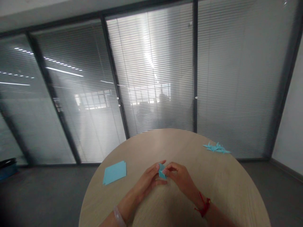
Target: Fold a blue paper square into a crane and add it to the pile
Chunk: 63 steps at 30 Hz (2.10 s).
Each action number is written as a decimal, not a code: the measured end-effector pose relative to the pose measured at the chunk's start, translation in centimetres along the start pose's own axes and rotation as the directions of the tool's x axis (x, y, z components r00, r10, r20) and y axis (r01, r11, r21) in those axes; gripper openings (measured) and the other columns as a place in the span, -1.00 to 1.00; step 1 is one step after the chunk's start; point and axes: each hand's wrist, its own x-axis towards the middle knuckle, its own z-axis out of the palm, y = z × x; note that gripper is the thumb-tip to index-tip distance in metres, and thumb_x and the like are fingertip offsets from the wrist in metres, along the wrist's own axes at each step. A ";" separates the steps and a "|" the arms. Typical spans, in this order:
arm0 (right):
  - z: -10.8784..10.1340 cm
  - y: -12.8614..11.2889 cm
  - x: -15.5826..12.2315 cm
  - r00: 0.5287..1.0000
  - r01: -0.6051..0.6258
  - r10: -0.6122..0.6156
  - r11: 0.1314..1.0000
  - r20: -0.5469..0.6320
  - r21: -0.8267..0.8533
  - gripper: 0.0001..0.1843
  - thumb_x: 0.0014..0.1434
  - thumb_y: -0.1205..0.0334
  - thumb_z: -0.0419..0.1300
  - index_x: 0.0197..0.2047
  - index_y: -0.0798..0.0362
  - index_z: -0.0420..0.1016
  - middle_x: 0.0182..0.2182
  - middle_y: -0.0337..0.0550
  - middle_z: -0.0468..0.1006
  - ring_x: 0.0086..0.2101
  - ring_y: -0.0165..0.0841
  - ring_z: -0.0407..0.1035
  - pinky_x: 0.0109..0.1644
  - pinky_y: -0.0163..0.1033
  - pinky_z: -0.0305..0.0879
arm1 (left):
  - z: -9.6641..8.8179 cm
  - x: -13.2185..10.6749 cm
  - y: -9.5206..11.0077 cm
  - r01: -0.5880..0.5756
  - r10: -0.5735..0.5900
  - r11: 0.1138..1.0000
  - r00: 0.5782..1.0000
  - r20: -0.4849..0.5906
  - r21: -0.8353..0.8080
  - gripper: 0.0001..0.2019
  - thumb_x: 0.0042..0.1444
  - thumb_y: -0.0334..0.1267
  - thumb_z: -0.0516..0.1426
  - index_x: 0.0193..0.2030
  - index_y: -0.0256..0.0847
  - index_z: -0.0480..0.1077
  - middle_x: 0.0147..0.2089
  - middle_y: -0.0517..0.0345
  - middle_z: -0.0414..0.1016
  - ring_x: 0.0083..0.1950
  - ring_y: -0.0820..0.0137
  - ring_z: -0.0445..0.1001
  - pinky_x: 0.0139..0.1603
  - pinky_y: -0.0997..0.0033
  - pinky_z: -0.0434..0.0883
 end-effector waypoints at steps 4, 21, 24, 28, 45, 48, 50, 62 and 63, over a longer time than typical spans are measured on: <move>-0.2 0.1 0.1 0.993 0.012 -0.013 1.000 -0.114 -0.009 -0.75 0.09 0.04 0.15 -0.43 0.06 0.43 -0.48 -0.22 0.51 -0.40 -0.33 0.39 -0.27 -0.31 0.27 | -0.1 0.1 -0.1 0.020 -0.020 1.000 1.000 -0.007 0.005 -0.50 0.13 -0.02 0.13 0.12 -0.29 0.35 -0.08 -0.14 0.48 -0.07 0.20 0.45 -0.13 0.19 0.44; -0.3 2.5 0.9 0.977 -0.038 0.040 0.999 -0.208 0.014 -0.65 0.08 -0.10 0.14 -0.38 0.04 0.37 -0.49 -0.22 0.45 -0.44 -0.34 0.35 -0.37 -0.31 0.26 | -0.5 0.8 -1.1 0.047 -0.055 0.927 0.998 0.013 0.371 -0.64 -0.06 0.03 0.22 -0.48 -0.31 0.45 -0.56 0.26 0.27 -0.50 0.50 0.16 -0.43 0.48 0.07; -0.2 2.4 1.1 0.975 -0.088 0.114 0.987 -0.191 0.137 -0.60 -0.03 -0.16 0.21 -0.40 0.04 0.37 -0.52 -0.23 0.44 -0.47 -0.34 0.36 -0.39 -0.29 0.27 | -0.8 1.0 -1.1 0.041 -0.031 0.921 0.999 -0.033 0.386 -0.63 -0.06 0.04 0.21 -0.50 -0.31 0.45 -0.58 0.28 0.24 -0.52 0.52 0.12 -0.45 0.48 0.05; 0.0 1.2 0.8 0.970 -0.215 0.240 0.920 -0.038 0.326 -0.53 -0.14 -0.18 0.29 -0.38 0.07 0.42 -0.48 -0.19 0.51 -0.44 -0.29 0.41 -0.31 -0.21 0.34 | -1.3 1.4 -1.0 -0.027 0.095 0.895 0.987 -0.131 0.444 -0.60 -0.05 0.07 0.18 -0.50 -0.31 0.45 -0.57 0.25 0.27 -0.50 0.49 0.16 -0.44 0.47 0.08; -0.3 1.6 0.8 0.973 -0.226 0.232 0.961 -0.017 0.160 -0.55 -0.14 -0.16 0.26 -0.57 0.13 0.49 -0.65 -0.23 0.46 -0.54 -0.33 0.32 -0.43 -0.28 0.18 | -0.5 0.4 -0.4 -0.229 0.338 0.752 0.939 -0.064 0.619 -0.63 0.02 -0.21 0.21 0.02 -0.12 0.46 0.01 -0.04 0.48 0.05 0.14 0.38 0.05 0.21 0.28; -0.3 1.4 0.8 0.971 -0.228 0.235 0.965 -0.039 0.130 -0.54 -0.15 -0.18 0.26 -0.63 0.10 0.41 -0.67 -0.25 0.43 -0.57 -0.36 0.29 -0.46 -0.29 0.16 | -0.5 0.4 -0.6 -0.222 0.319 0.755 0.947 -0.049 0.617 -0.53 -0.06 -0.20 0.28 0.05 -0.13 0.44 0.05 -0.05 0.47 0.08 0.10 0.36 0.16 0.13 0.19; -0.3 1.3 0.7 0.972 -0.226 0.233 0.966 -0.042 0.123 -0.53 -0.15 -0.18 0.26 -0.64 0.10 0.39 -0.67 -0.25 0.42 -0.58 -0.38 0.28 -0.47 -0.30 0.15 | -0.5 0.5 -0.7 -0.198 0.298 0.758 0.953 -0.060 0.621 -0.45 -0.16 -0.21 0.33 0.06 -0.13 0.43 0.06 -0.06 0.46 0.08 0.07 0.36 0.16 0.10 0.19; -0.7 2.0 1.1 0.988 -0.133 0.136 0.990 -0.067 0.047 -0.51 -0.11 -0.21 0.23 -0.66 0.06 0.34 -0.67 -0.25 0.43 -0.57 -0.39 0.28 -0.44 -0.30 0.15 | -0.3 0.9 -0.6 -0.116 0.101 0.954 0.993 0.068 0.276 -0.39 -0.02 -0.07 0.27 0.15 -0.28 0.32 0.01 -0.14 0.52 0.06 0.14 0.44 0.15 0.14 0.24; -0.7 1.9 1.1 0.989 -0.132 0.136 0.989 -0.058 0.064 -0.51 -0.11 -0.22 0.23 -0.65 0.06 0.34 -0.65 -0.24 0.45 -0.55 -0.37 0.31 -0.43 -0.30 0.17 | -0.2 0.8 -0.6 -0.098 0.083 0.964 0.994 0.072 0.248 -0.39 -0.01 -0.05 0.26 0.16 -0.28 0.30 -0.01 -0.13 0.53 0.05 0.15 0.44 0.14 0.13 0.24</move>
